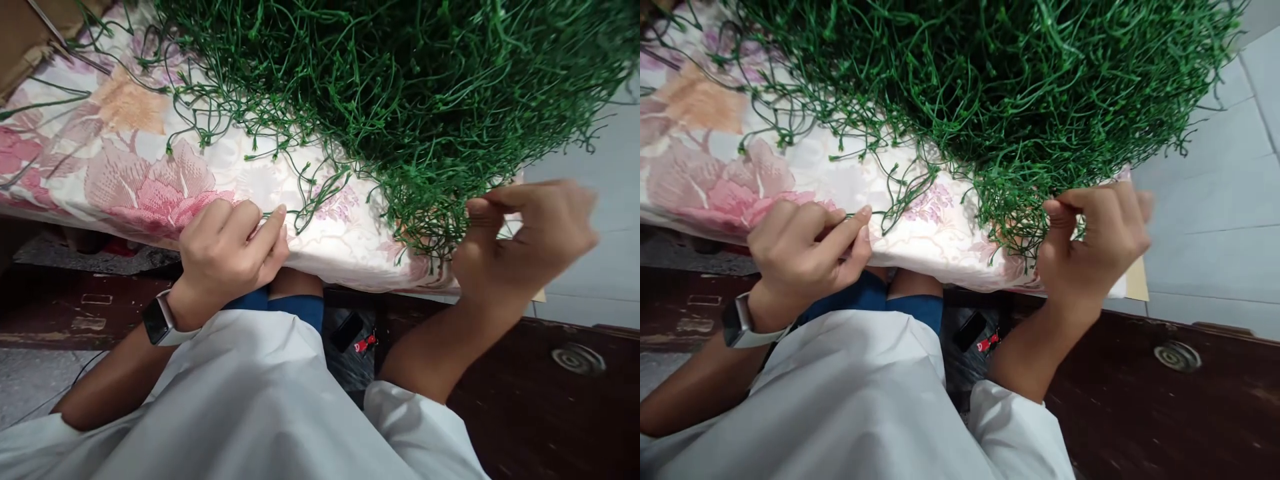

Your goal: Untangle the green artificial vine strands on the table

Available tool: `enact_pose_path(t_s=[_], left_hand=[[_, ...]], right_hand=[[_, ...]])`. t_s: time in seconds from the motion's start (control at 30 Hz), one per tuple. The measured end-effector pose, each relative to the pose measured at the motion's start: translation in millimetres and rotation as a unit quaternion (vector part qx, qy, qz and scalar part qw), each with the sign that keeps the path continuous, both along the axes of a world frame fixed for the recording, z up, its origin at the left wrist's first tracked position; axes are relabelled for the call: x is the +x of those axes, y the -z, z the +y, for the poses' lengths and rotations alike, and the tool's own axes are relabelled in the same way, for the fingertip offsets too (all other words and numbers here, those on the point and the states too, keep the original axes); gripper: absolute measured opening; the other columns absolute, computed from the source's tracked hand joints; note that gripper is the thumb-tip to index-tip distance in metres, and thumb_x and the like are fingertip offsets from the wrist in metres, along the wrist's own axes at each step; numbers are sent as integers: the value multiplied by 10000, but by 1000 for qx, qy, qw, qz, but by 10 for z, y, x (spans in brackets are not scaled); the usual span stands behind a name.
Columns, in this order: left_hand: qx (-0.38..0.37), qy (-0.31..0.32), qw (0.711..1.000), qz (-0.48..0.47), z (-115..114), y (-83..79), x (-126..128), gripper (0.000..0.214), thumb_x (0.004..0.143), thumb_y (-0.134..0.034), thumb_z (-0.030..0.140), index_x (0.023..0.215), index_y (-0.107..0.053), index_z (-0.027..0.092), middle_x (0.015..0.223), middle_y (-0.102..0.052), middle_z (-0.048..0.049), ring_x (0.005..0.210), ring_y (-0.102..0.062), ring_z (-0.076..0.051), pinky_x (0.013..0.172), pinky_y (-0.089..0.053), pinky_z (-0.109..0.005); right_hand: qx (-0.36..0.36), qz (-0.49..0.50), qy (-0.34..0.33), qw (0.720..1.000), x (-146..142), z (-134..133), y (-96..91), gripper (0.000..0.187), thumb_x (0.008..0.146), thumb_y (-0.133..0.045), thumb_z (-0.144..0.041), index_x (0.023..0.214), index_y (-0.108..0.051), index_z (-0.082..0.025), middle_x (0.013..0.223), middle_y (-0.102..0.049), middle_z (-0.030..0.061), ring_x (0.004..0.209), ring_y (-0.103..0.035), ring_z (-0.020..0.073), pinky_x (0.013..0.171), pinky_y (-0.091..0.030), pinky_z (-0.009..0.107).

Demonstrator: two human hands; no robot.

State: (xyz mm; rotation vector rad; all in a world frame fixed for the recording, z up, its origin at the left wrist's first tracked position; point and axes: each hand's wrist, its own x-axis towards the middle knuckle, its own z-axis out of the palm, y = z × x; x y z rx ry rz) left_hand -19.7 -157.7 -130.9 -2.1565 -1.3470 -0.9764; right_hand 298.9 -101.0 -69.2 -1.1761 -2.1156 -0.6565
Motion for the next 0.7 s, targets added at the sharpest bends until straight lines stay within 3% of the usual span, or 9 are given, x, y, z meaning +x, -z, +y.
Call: enact_pose_path(t_s=[0.07, 0.13, 0.2, 0.27, 0.33, 0.47, 0.6, 0.7], left_hand=[[25, -6, 1000, 7, 9, -11, 8, 94, 891, -695, 239, 923, -782, 220, 619, -547, -43, 605, -407, -195, 561, -252, -361], [39, -13, 999, 4, 15, -32, 18, 64, 887, -707, 241, 901, -761, 207, 617, -535, -31, 616, -410, -184, 562, -245, -346], [41, -14, 999, 8, 15, -53, 26, 67, 891, -713, 243, 922, -752, 199, 636, -547, -25, 632, -423, -179, 569, -263, -334], [37, -14, 999, 15, 10, -64, 29, 79, 885, -719, 241, 933, -754, 189, 649, -568, -29, 643, -437, -190, 570, -285, -341], [33, -14, 999, 21, 3, -63, 28, 78, 879, -722, 245, 917, -758, 188, 643, -569, -33, 641, -443, -202, 566, -291, -352], [22, -21, 999, 24, -6, -40, 21, 119, 892, -700, 259, 959, -773, 194, 648, -574, -37, 637, -465, -209, 565, -303, -356], [17, -21, 999, 22, -11, -28, 8, 116, 887, -705, 252, 962, -780, 205, 642, -578, -37, 612, -456, -201, 556, -311, -361], [3, -17, 999, 27, -21, -27, -4, 121, 901, -695, 271, 974, -780, 226, 642, -576, -49, 610, -449, -207, 556, -311, -376]], right_hand=[[27, 18, 10, 999, 110, 10, -6, 162, 956, -682, -294, 829, -615, -221, 685, -577, 31, 651, -511, 180, 679, -382, 376], [10, 55, 8, 998, 64, -36, 6, 80, 936, -698, -297, 954, -662, -227, 721, -590, 39, 674, -534, 198, 656, -403, 374], [-33, 96, 7, 995, -126, -131, 19, 228, 951, -670, -253, 1177, -671, -228, 874, -625, 81, 817, -600, 243, 707, -456, 390], [-33, 111, -24, 993, -398, -246, 30, 309, 952, -660, -201, 1257, -658, -243, 996, -621, 100, 949, -618, 266, 774, -475, 400], [-52, 84, -79, 992, -674, -346, 50, 328, 934, -674, -143, 1235, -661, -271, 1036, -614, 84, 980, -601, 244, 821, -474, 393], [-177, 1, -156, 972, -1027, -406, 148, 292, 964, -630, -106, 1202, -655, -273, 1122, -604, 80, 980, -511, 208, 872, -460, 372], [-226, -12, -150, 962, -1089, -344, 233, 169, 998, -535, -95, 938, -629, -222, 1026, -571, 75, 934, -449, 204, 828, -435, 348], [-213, -25, -139, 967, -1022, -320, 229, 188, 1009, -481, -90, 900, -578, -207, 979, -580, 80, 913, -447, 211, 803, -415, 355]])
